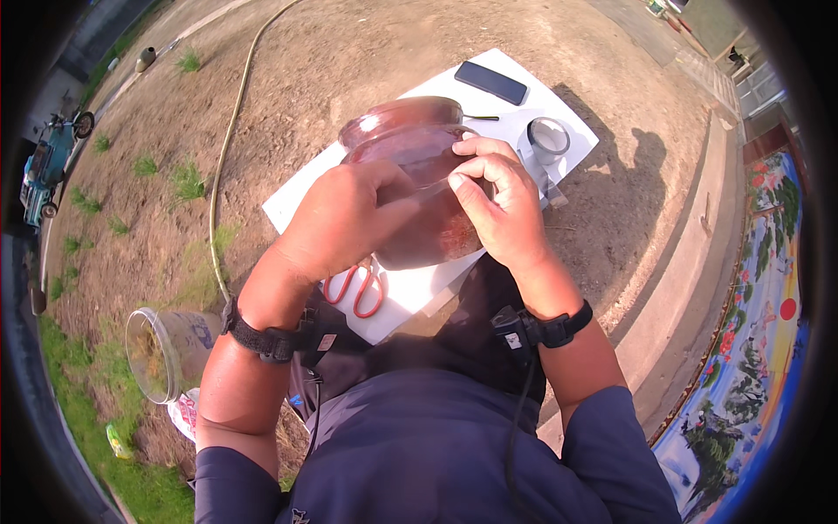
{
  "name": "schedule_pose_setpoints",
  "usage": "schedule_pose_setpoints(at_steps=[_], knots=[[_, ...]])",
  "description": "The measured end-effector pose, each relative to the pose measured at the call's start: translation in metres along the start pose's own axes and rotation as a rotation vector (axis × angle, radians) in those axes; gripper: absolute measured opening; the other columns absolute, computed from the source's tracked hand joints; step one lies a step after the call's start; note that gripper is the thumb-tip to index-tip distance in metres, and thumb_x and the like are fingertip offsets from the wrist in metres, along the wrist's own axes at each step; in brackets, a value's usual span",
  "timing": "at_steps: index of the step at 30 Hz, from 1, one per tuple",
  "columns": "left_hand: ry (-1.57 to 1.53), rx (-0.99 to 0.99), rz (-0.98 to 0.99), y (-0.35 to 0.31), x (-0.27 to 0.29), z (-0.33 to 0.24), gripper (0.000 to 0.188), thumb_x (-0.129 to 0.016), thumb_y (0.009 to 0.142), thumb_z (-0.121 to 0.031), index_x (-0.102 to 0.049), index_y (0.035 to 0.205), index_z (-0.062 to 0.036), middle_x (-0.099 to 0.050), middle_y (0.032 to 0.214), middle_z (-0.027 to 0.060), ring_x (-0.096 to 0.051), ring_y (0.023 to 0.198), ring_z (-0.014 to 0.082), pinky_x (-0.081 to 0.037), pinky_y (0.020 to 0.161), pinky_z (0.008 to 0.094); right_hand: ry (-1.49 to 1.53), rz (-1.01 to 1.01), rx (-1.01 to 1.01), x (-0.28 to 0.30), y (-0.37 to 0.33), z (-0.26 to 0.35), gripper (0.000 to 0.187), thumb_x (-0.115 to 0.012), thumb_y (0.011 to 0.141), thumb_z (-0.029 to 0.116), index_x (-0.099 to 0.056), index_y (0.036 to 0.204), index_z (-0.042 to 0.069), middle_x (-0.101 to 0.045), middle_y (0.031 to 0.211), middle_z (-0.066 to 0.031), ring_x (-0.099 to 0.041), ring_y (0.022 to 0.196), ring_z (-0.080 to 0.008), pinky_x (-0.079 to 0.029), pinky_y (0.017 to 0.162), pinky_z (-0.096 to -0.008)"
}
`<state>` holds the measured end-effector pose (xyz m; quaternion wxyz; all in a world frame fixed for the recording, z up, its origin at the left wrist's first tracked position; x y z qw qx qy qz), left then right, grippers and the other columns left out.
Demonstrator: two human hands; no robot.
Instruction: The person applies a strip of adhesive tape around a ceramic vase, using scissors to cut the tape and smoothing it onto the surface by hand.
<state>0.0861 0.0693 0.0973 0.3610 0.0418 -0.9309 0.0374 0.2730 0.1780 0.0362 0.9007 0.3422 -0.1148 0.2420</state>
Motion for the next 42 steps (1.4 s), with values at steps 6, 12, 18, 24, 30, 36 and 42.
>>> schedule_pose_setpoints(at_steps=[6,12,18,24,30,36,42], knots=[[-0.089,0.071,0.053,-0.013,0.011,0.013,0.015,-0.072,0.092,-0.010,-0.072,0.099,0.0025,-0.068,0.082,0.0023,-0.060,0.079,0.0086,-0.051,0.071,0.0272,0.000,-0.002,-0.023,0.000,-0.003,-0.006,0.004,-0.071,0.091,0.005,-0.069,0.090,0.002,-0.066,0.121,-0.0145,-0.061,0.122,-0.0303,-0.046,0.103,-0.0394],[-0.196,0.089,0.014,-0.021,0.014,0.037,0.014,-0.071,0.095,-0.011,-0.071,0.097,0.0024,-0.067,0.084,-0.0016,-0.058,0.081,0.0063,-0.048,0.073,0.0254,0.033,-0.071,-0.121,-0.001,-0.007,-0.014,0.006,-0.071,0.087,0.008,-0.071,0.088,0.003,-0.066,0.121,-0.0138,-0.062,0.123,-0.0309,-0.047,0.104,-0.0397],[-0.359,0.122,-0.068,-0.023,0.006,0.054,0.020,-0.072,0.094,-0.017,-0.072,0.099,0.0016,-0.069,0.087,0.0008,-0.060,0.082,0.0078,-0.051,0.074,0.0269,0.075,-0.096,-0.102,-0.005,-0.008,-0.020,0.007,-0.071,0.089,0.009,-0.069,0.088,0.002,-0.066,0.121,-0.0138,-0.062,0.120,-0.0291,-0.047,0.102,-0.0388],[-0.498,0.155,-0.154,-0.023,-0.006,0.060,0.016,-0.070,0.098,-0.016,-0.069,0.100,-0.0008,-0.065,0.083,-0.0009,-0.057,0.075,0.0074,-0.047,0.068,0.0237,0.061,-0.104,-0.085,-0.006,-0.008,-0.021,0.009,-0.071,0.089,0.008,-0.067,0.089,0.000,-0.066,0.121,-0.0156,-0.062,0.118,-0.0295,-0.048,0.101,-0.0386],[-0.585,0.221,-0.184,-0.026,-0.010,0.057,0.017,-0.071,0.098,-0.020,-0.069,0.097,-0.0039,-0.063,0.078,-0.0029,-0.053,0.067,0.0037,-0.040,0.058,0.0196,0.085,-0.105,-0.150,-0.007,-0.010,-0.021,0.008,-0.071,0.089,0.007,-0.066,0.088,0.000,-0.066,0.121,-0.0159,-0.062,0.117,-0.0288,-0.049,0.098,-0.0374],[-0.651,0.217,-0.225,-0.025,-0.017,0.061,0.015,-0.071,0.097,-0.021,-0.068,0.096,-0.0056,-0.062,0.077,-0.0036,-0.054,0.065,0.0036,-0.039,0.056,0.0188,0.050,-0.114,-0.138,-0.007,-0.009,-0.022,0.008,-0.071,0.089,0.007,-0.066,0.089,0.001,-0.065,0.122,-0.0156,-0.062,0.116,-0.0273,-0.050,0.093,-0.0350],[-0.709,0.201,-0.249,-0.024,-0.019,0.064,0.015,-0.070,0.098,-0.020,-0.067,0.098,-0.0060,-0.063,0.078,-0.0032,-0.056,0.067,0.0040,-0.040,0.057,0.0186,0.102,-0.115,-0.157,-0.009,-0.006,-0.024,0.008,-0.071,0.089,0.006,-0.066,0.090,0.001,-0.064,0.123,-0.0146,-0.062,0.114,-0.0259,-0.051,0.091,-0.0341]])
Point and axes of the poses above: each hand's wrist, its own y-axis towards the middle knuckle, its own x-axis out of the back of the hand, z = x × y, the point moved 1 cm from there along y, towards the middle knuckle
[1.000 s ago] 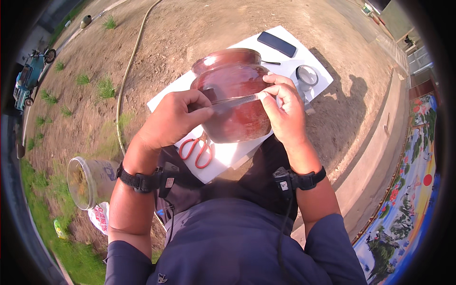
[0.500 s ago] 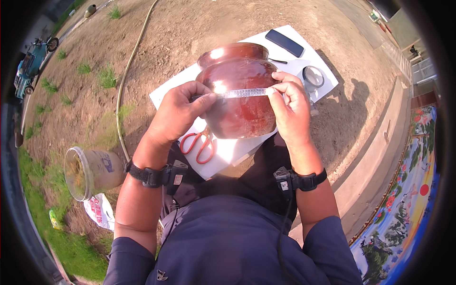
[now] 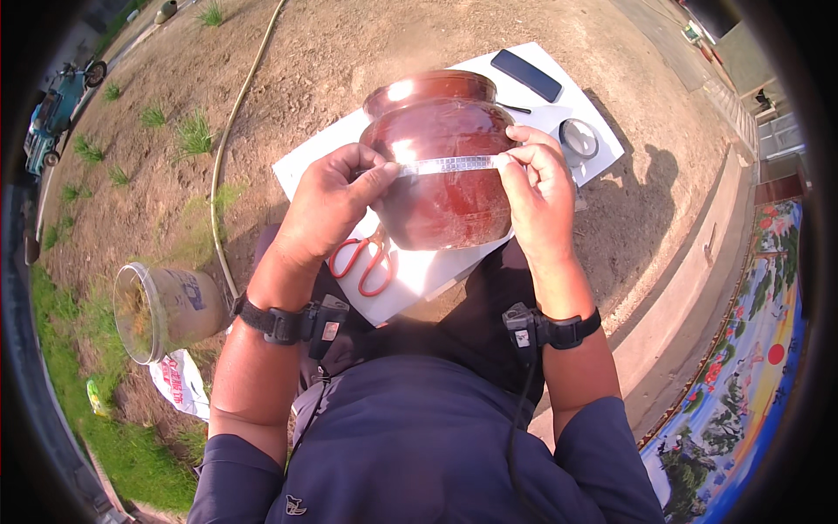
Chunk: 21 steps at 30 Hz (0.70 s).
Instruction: The person applies a strip of adhesive tape around a ceramic vase, using scissors to cut the tape and smoothing it onto the surface by hand.
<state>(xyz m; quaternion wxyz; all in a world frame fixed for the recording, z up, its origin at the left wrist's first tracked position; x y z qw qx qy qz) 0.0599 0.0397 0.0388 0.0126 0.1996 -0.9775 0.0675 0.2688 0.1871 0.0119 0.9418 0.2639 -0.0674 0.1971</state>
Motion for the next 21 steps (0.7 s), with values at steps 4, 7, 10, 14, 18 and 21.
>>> schedule_pose_setpoints(at_steps=[4,7,10,14,18,21], knots=[[-0.014,-0.027,-0.003,-0.002,-0.002,0.005,0.014,-0.070,0.099,-0.020,-0.067,0.099,-0.0063,-0.063,0.080,-0.0030,-0.056,0.069,0.0044,-0.042,0.059,0.0192,0.024,-0.013,-0.006,0.002,0.003,0.007,0.008,-0.070,0.089,0.008,-0.065,0.089,0.001,-0.065,0.121,-0.0148,-0.063,0.113,-0.0268,-0.051,0.090,-0.0349],[-0.034,-0.069,0.023,-0.004,-0.001,0.005,0.013,-0.069,0.099,-0.019,-0.066,0.099,-0.0067,-0.063,0.082,-0.0023,-0.056,0.071,0.0055,-0.044,0.062,0.0204,-0.169,0.074,0.203,0.008,0.020,0.023,0.009,-0.069,0.089,0.009,-0.065,0.088,0.001,-0.067,0.115,-0.0157,-0.064,0.108,-0.0276,-0.051,0.089,-0.0361],[-0.016,-0.077,0.049,-0.005,0.001,0.004,0.012,-0.068,0.100,-0.018,-0.066,0.099,-0.0068,-0.064,0.083,-0.0015,-0.056,0.072,0.0066,-0.046,0.064,0.0215,-0.117,0.183,0.258,0.005,0.030,0.035,0.008,-0.067,0.089,0.008,-0.065,0.088,0.001,-0.069,0.107,-0.0157,-0.066,0.101,-0.0272,-0.051,0.087,-0.0366],[-0.034,-0.054,0.054,-0.004,0.005,0.011,0.011,-0.069,0.100,-0.016,-0.067,0.098,-0.0058,-0.064,0.087,-0.0041,-0.057,0.080,0.0044,-0.047,0.071,0.0214,-0.070,0.225,0.249,0.002,0.033,0.033,0.007,-0.066,0.091,0.008,-0.065,0.091,0.001,-0.070,0.107,-0.0142,-0.067,0.101,-0.0267,-0.052,0.088,-0.0358],[-0.065,-0.046,0.045,-0.004,0.005,0.013,0.015,-0.065,0.103,-0.022,-0.063,0.101,-0.0078,-0.066,0.088,0.0013,-0.064,0.079,0.0093,-0.049,0.066,0.0225,0.071,0.229,0.192,0.001,0.037,0.034,0.008,-0.066,0.094,0.010,-0.066,0.094,0.002,-0.070,0.107,-0.0118,-0.067,0.102,-0.0262,-0.052,0.090,-0.0354],[-0.077,-0.045,0.040,-0.003,0.008,0.016,0.015,-0.064,0.103,-0.023,-0.062,0.104,-0.0082,-0.067,0.089,0.0022,-0.066,0.079,0.0103,-0.049,0.066,0.0224,0.005,0.242,0.288,-0.001,0.051,0.037,0.010,-0.066,0.096,0.012,-0.066,0.096,0.002,-0.071,0.107,-0.0108,-0.067,0.102,-0.0261,-0.052,0.091,-0.0355]])
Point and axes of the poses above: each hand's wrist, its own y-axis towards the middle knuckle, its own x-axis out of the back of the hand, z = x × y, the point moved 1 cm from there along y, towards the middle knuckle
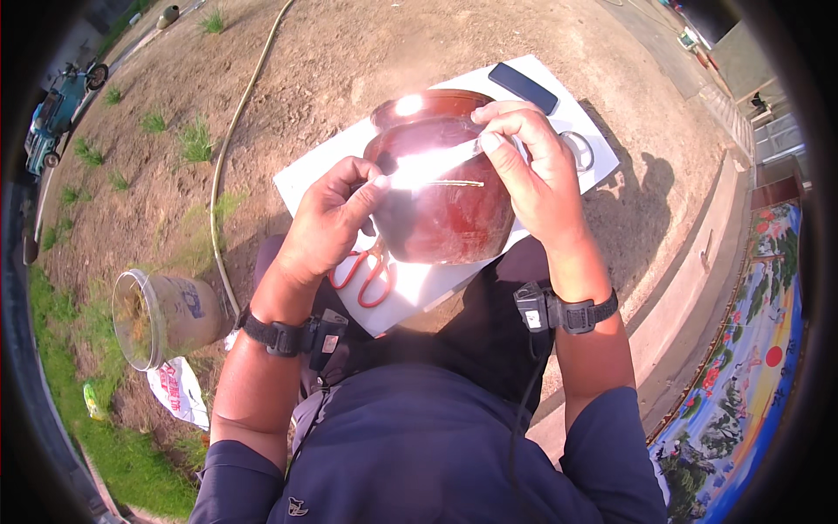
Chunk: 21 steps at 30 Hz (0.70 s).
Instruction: The person applies a strip of adhesive tape around a ceramic vase, using scissors to cut the tape and smoothing it onto the surface by hand.
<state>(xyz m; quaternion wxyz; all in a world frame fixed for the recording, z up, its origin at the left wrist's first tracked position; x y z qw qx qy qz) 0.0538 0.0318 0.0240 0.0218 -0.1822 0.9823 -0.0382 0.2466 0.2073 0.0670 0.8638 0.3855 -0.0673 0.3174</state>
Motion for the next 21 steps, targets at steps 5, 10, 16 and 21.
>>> schedule_pose_setpoints(at_steps=[5,10,16,21], knots=[[-0.058,-0.059,-0.009,0.005,-0.005,-0.009,0.015,-0.064,0.104,-0.022,-0.059,0.108,-0.0085,-0.067,0.091,0.0029,-0.066,0.078,0.0107,-0.049,0.065,0.0218,-0.008,-0.015,-0.060,-0.002,0.026,-0.026,0.016,-0.065,0.098,0.019,-0.066,0.106,0.005,-0.070,0.109,-0.0115,-0.067,0.105,-0.0274,-0.051,0.094,-0.0352],[-0.091,-0.097,-0.043,0.015,-0.005,-0.008,0.014,-0.062,0.104,-0.018,-0.056,0.113,-0.0084,-0.067,0.090,0.0027,-0.066,0.076,0.0098,-0.048,0.062,0.0207,-0.066,0.039,-0.074,-0.010,0.052,-0.048,0.022,-0.061,0.101,0.027,-0.065,0.109,0.007,-0.070,0.109,-0.0130,-0.068,0.105,-0.0284,-0.051,0.094,-0.0369],[-0.071,-0.107,-0.076,0.027,-0.007,-0.012,0.026,-0.060,0.105,-0.018,-0.053,0.127,-0.0059,-0.065,0.088,0.0024,-0.063,0.068,0.0091,-0.047,0.057,0.0207,-0.126,0.160,-0.183,-0.012,0.068,-0.067,0.018,-0.053,0.108,0.023,-0.061,0.112,0.007,-0.069,0.099,-0.0046,-0.064,0.098,-0.0147,-0.050,0.092,-0.0316],[-0.081,-0.115,-0.223,0.035,-0.017,-0.007,0.043,-0.058,0.105,-0.018,-0.046,0.141,0.0014,-0.062,0.084,0.0021,-0.058,0.061,0.0084,-0.045,0.054,0.0210,0.013,0.103,-0.333,-0.010,0.066,-0.091,0.029,-0.055,0.104,0.034,-0.062,0.112,0.008,-0.073,0.093,-0.0120,-0.069,0.092,-0.0243,-0.052,0.087,-0.0378]])
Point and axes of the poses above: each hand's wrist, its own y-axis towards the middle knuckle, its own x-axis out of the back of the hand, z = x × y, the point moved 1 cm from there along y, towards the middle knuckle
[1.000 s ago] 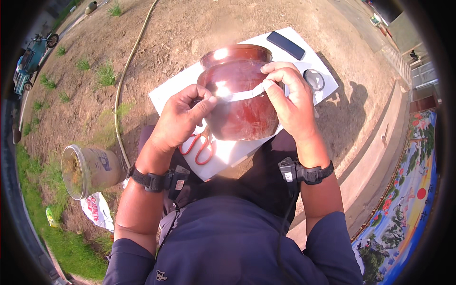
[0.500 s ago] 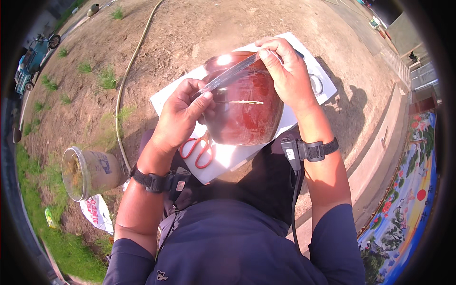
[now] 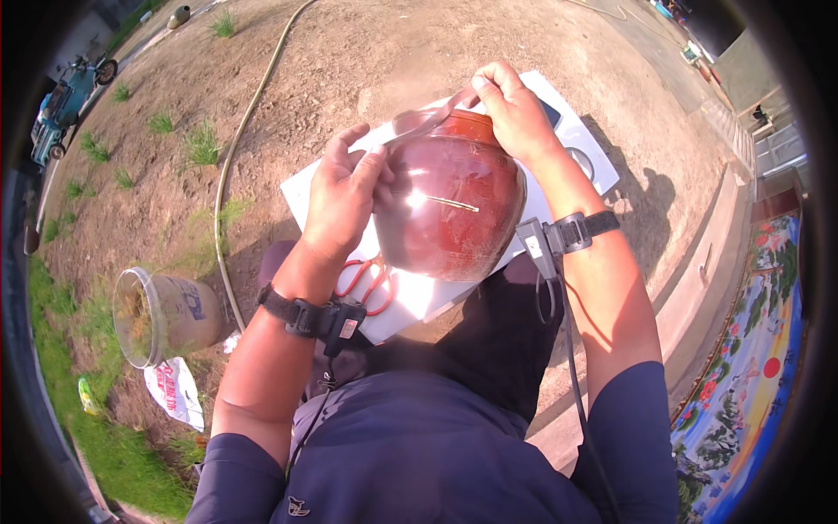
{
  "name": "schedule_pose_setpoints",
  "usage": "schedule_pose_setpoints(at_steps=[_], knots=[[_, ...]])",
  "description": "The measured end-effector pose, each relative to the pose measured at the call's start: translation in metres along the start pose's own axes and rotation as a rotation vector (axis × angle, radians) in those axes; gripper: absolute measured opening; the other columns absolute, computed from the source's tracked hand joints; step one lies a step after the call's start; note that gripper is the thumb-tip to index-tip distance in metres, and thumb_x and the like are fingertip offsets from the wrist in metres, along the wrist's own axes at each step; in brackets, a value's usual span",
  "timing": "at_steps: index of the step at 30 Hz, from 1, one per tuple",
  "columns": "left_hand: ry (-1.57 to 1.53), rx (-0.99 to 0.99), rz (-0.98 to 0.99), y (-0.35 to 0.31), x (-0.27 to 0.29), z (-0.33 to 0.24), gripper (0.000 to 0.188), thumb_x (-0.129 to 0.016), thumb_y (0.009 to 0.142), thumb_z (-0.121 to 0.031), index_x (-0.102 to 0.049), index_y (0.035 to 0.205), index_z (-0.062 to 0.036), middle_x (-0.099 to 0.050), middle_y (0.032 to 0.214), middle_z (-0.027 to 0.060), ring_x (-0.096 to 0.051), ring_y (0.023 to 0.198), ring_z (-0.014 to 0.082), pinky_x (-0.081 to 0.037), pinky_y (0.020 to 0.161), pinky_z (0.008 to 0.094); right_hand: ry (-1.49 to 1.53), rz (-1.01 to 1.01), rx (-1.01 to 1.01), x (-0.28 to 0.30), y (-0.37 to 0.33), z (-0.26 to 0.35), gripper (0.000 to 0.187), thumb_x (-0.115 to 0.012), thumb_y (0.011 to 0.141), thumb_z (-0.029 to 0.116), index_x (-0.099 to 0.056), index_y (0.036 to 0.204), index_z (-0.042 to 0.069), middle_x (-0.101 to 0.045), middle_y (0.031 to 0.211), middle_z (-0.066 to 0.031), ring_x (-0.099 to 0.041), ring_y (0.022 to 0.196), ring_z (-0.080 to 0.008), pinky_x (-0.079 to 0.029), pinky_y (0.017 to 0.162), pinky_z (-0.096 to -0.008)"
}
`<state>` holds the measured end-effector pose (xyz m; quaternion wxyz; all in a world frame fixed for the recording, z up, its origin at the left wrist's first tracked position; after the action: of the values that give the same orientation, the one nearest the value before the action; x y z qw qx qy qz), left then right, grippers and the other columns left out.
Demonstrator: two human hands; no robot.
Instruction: The person applies a strip of adhesive tape around a ceramic vase, using scissors to cut the tape and smoothing it onto the surface by hand.
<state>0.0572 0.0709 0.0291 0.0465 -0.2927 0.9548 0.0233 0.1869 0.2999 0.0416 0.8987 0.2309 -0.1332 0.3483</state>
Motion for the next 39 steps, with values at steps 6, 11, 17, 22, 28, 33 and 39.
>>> schedule_pose_setpoints(at_steps=[6,11,17,22,28,33,39], knots=[[-0.006,-0.063,-0.193,-0.002,-0.009,0.007,0.050,-0.061,0.104,-0.017,-0.042,0.143,0.0074,-0.060,0.086,0.0016,-0.054,0.065,0.0053,-0.042,0.057,0.0192,-0.110,-0.241,-0.149,0.000,-0.015,0.009,0.030,-0.055,0.104,0.031,-0.062,0.111,0.003,-0.073,0.083,-0.0120,-0.069,0.083,-0.0237,-0.052,0.082,-0.0386],[0.292,-0.264,-0.268,-0.010,-0.024,0.008,0.037,-0.064,0.102,-0.015,-0.054,0.132,0.0048,-0.059,0.088,0.0011,-0.055,0.075,0.0075,-0.048,0.069,0.0207,-0.158,-0.305,-0.181,0.008,-0.020,-0.001,0.030,-0.056,0.104,0.028,-0.063,0.113,0.001,-0.072,0.083,-0.0143,-0.070,0.081,-0.0260,-0.052,0.079,-0.0394],[0.845,-0.899,-0.089,-0.029,-0.062,-0.008,0.050,-0.075,0.084,-0.013,-0.058,0.129,0.0004,-0.059,0.130,0.0199,-0.059,0.114,0.0380,-0.048,0.097,0.0492,-0.275,-0.350,-0.150,0.011,-0.025,-0.002,0.032,-0.055,0.103,0.028,-0.063,0.114,-0.001,-0.073,0.099,-0.0214,-0.070,0.093,-0.0346,-0.052,0.086,-0.0428],[1.087,-0.740,0.081,-0.028,-0.090,-0.018,0.070,-0.068,0.089,-0.040,-0.049,0.143,0.0004,-0.047,0.150,0.0207,-0.039,0.144,0.0406,-0.030,0.117,0.0593,-0.240,-0.322,-0.156,0.008,-0.028,0.007,0.032,-0.056,0.103,0.029,-0.064,0.111,-0.001,-0.072,0.100,-0.0223,-0.069,0.095,-0.0373,-0.052,0.086,-0.0431],[0.894,-0.204,-0.134,0.019,-0.015,0.016,0.079,-0.052,0.102,-0.052,-0.037,0.151,0.0080,-0.036,0.157,0.0317,-0.030,0.148,0.0487,-0.025,0.122,0.0520,-0.336,-0.389,-0.070,0.016,-0.037,0.004,0.030,-0.056,0.103,0.028,-0.065,0.110,0.001,-0.072,0.098,-0.0203,-0.070,0.093,-0.0354,-0.052,0.084,-0.0421],[1.043,-0.629,0.019,-0.023,-0.082,-0.014,0.075,-0.057,0.098,-0.046,-0.041,0.151,0.0042,-0.035,0.159,0.0273,-0.031,0.148,0.0464,-0.025,0.119,0.0608,-0.326,-0.389,-0.171,0.013,-0.041,0.018,0.027,-0.056,0.102,0.027,-0.064,0.109,0.001,-0.072,0.098,-0.0203,-0.070,0.092,-0.0357,-0.052,0.083,-0.0421],[1.011,-0.852,0.227,-0.044,-0.119,-0.008,0.078,-0.062,0.093,-0.051,-0.046,0.151,-0.0013,-0.040,0.159,0.0184,-0.032,0.150,0.0376,-0.024,0.119,0.0612,-0.259,-0.381,-0.111,0.016,-0.037,0.004,0.027,-0.056,0.101,0.026,-0.064,0.108,0.001,-0.071,0.097,-0.0209,-0.069,0.091,-0.0367,-0.052,0.083,-0.0429]])
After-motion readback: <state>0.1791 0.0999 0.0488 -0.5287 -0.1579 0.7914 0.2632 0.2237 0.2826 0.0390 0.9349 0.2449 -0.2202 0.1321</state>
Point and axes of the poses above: each hand's wrist, its own y-axis towards the middle knuckle, its own x-axis out of the back of the hand, z = x × y, the point moved 1 cm from there along y, towards the middle knuckle
